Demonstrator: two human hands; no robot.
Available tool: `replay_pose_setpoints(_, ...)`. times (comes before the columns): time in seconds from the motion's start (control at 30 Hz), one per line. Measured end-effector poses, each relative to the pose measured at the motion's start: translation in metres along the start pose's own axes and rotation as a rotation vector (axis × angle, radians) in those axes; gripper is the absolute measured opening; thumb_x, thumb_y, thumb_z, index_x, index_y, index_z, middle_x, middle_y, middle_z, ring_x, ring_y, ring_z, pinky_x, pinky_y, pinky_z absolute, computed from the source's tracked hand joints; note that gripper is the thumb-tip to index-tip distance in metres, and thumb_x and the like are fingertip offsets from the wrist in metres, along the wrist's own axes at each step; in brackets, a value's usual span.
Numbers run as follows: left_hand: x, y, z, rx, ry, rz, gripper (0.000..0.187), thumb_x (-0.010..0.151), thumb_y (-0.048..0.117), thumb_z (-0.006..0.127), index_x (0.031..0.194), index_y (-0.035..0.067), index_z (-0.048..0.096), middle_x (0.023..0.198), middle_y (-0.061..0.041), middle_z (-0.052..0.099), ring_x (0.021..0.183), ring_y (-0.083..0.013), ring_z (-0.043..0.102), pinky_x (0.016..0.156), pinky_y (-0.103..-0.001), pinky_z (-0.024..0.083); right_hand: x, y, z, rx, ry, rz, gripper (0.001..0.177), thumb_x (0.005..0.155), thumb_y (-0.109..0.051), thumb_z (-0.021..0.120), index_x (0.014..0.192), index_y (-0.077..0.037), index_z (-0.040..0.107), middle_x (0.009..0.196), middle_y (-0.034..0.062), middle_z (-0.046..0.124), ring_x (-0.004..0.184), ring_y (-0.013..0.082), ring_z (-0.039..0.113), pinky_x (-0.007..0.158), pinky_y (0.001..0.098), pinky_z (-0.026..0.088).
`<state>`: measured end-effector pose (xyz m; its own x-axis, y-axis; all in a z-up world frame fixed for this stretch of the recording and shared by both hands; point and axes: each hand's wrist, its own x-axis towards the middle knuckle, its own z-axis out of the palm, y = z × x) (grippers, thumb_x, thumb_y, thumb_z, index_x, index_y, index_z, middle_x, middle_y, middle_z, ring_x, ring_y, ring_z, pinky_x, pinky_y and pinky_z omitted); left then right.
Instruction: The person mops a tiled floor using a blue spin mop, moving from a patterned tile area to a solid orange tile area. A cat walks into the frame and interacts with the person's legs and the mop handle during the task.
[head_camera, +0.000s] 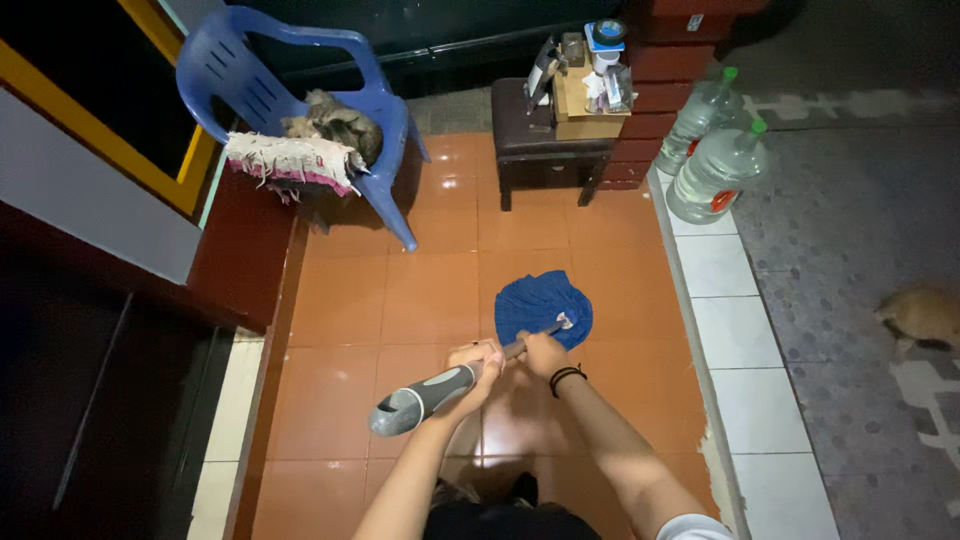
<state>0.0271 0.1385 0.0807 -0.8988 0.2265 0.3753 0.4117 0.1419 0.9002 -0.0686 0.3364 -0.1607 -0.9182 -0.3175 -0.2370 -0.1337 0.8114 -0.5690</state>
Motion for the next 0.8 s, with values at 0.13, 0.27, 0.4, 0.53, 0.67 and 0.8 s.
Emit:
replay_pose_setpoints(0.13, -0.008, -0.005, -0.005, 0.06, -0.039, -0.022, 0.027, 0.098, 0.013, 0.057, 0.074, 0.003, 0.058, 0.068, -0.011, 0.057, 0.064, -0.0227, 0.057, 0.064, -0.035, 0.047, -0.001, 0.0, 0.006, 0.0, -0.016, 0.013, 0.023, 0.086, -0.017, 0.066, 0.108, -0.009, 0.067, 0.093, 0.0224, 0.073, 0.091, 0.0419, 0.07, 0.078, 0.0513, 0.055)
replay_pose_setpoints(0.27, -0.024, -0.024, -0.003, 0.034, -0.025, -0.048, 0.024, 0.096, 0.013, 0.058, 0.075, 0.002, 0.058, 0.067, -0.011, 0.056, 0.062, -0.0263, 0.056, 0.06, -0.037, 0.048, 0.002, -0.006, 0.013, -0.019, -0.051, 0.068, 0.029, 0.085, -0.015, 0.064, 0.113, -0.011, 0.067, 0.099, 0.0222, 0.073, 0.096, 0.0416, 0.07, 0.081, 0.0514, 0.055)
replay_pose_setpoints(0.4, -0.034, -0.045, -0.008, 0.181, -0.042, 0.012, 0.023, 0.093, 0.009, 0.058, 0.073, 0.001, 0.056, 0.068, -0.012, 0.057, 0.063, -0.0275, 0.057, 0.059, -0.038, 0.049, 0.002, -0.018, 0.018, -0.031, -0.084, 0.084, 0.024, 0.091, -0.017, 0.061, 0.113, -0.008, 0.067, 0.1, 0.0246, 0.073, 0.097, 0.0416, 0.07, 0.083, 0.0511, 0.055)
replay_pose_setpoints(0.53, -0.048, -0.041, -0.029, 0.147, -0.066, 0.134, 0.032, 0.097, 0.005, 0.06, 0.068, 0.0, 0.048, 0.068, -0.013, 0.053, 0.06, -0.027, 0.053, 0.058, -0.038, 0.046, 0.002, -0.037, 0.033, -0.058, -0.053, 0.054, 0.027, 0.089, -0.013, 0.062, 0.115, -0.008, 0.066, 0.099, 0.0259, 0.071, 0.095, 0.0429, 0.07, 0.082, 0.0518, 0.055)
replay_pose_setpoints(0.67, -0.056, -0.02, -0.056, 0.13, -0.067, 0.225, 0.03, 0.095, 0.002, 0.06, 0.069, 0.001, 0.045, 0.068, -0.012, 0.048, 0.061, -0.0258, 0.051, 0.059, -0.037, 0.044, 0.003, -0.064, 0.05, -0.098, 0.013, 0.004, 0.026, 0.087, -0.01, 0.06, 0.111, -0.007, 0.069, 0.095, 0.0256, 0.073, 0.093, 0.0427, 0.071, 0.08, 0.0515, 0.056)
replay_pose_setpoints(0.8, -0.071, 0.007, -0.081, 0.05, -0.076, 0.041, 0.026, 0.094, 0.001, 0.061, 0.071, 0.002, 0.048, 0.066, -0.01, 0.048, 0.059, -0.0223, 0.049, 0.058, -0.036, 0.043, -0.004, -0.088, 0.065, -0.002, 0.037, -0.011, 0.026, 0.093, -0.01, 0.054, 0.114, -0.005, 0.068, 0.095, 0.0274, 0.072, 0.091, 0.0426, 0.072, 0.078, 0.051, 0.056)
